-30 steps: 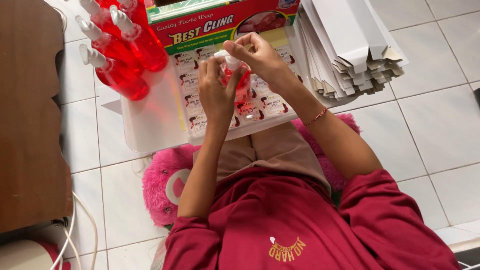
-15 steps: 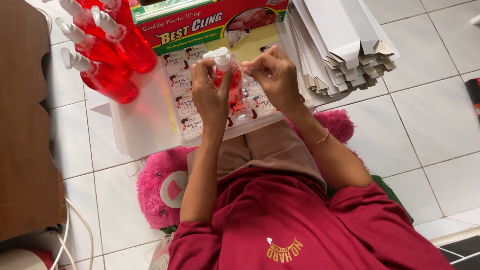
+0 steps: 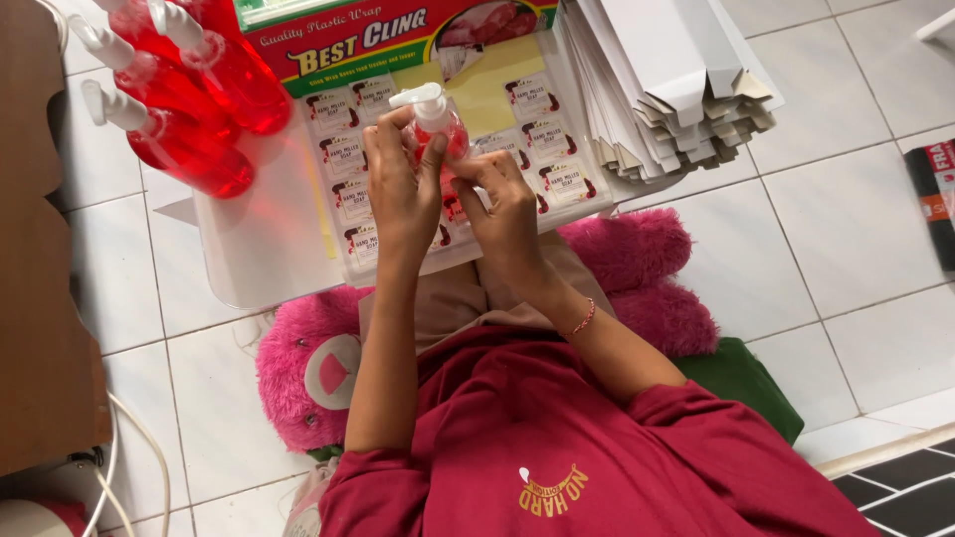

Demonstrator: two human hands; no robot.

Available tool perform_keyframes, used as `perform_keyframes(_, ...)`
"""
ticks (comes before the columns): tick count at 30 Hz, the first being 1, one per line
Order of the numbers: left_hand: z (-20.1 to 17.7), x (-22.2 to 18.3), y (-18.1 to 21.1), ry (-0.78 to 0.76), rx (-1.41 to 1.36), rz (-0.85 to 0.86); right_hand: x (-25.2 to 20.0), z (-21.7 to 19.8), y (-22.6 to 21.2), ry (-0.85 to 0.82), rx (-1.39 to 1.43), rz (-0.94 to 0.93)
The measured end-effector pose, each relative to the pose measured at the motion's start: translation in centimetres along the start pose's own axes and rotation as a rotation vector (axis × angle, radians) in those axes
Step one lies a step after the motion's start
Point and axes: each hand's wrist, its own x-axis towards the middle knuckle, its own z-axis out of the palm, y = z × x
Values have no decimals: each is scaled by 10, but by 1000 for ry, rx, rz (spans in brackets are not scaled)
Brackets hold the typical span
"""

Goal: The person wraps a red hand-mulled soap bottle in plastic wrap, then folds a white cardboard box and places the wrapped bottle inside. The person closes the box and sets it aside.

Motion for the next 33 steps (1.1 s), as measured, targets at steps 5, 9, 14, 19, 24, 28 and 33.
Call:
perform_keyframes(5,-4,5,9,-55,-17,-79,-11,8,-6,43,-82,-2)
perform_keyframes(9,1,4,-2,-54,90,-51,-19,7,-4,41,-99,-49)
perform_keyframes(14,-1,2,-3,-51,74,-16,-26,6,3,19,-55,-63)
perform_keyframes(19,-16,5,-13,-133,-35,24,8,8,27,11,-127,-278)
perform_keyframes(24,-27,-2,1,-228,-238,37,54,2,4,-307,-235,-558)
perform_keyframes(28,-16,-5,-12,-196,-211,66,82,-3,-23,-358,-445,-815)
perform_keyframes(33,7,-3,-25,27,-49,-52,99,6,-4,-190,-1078,-1069)
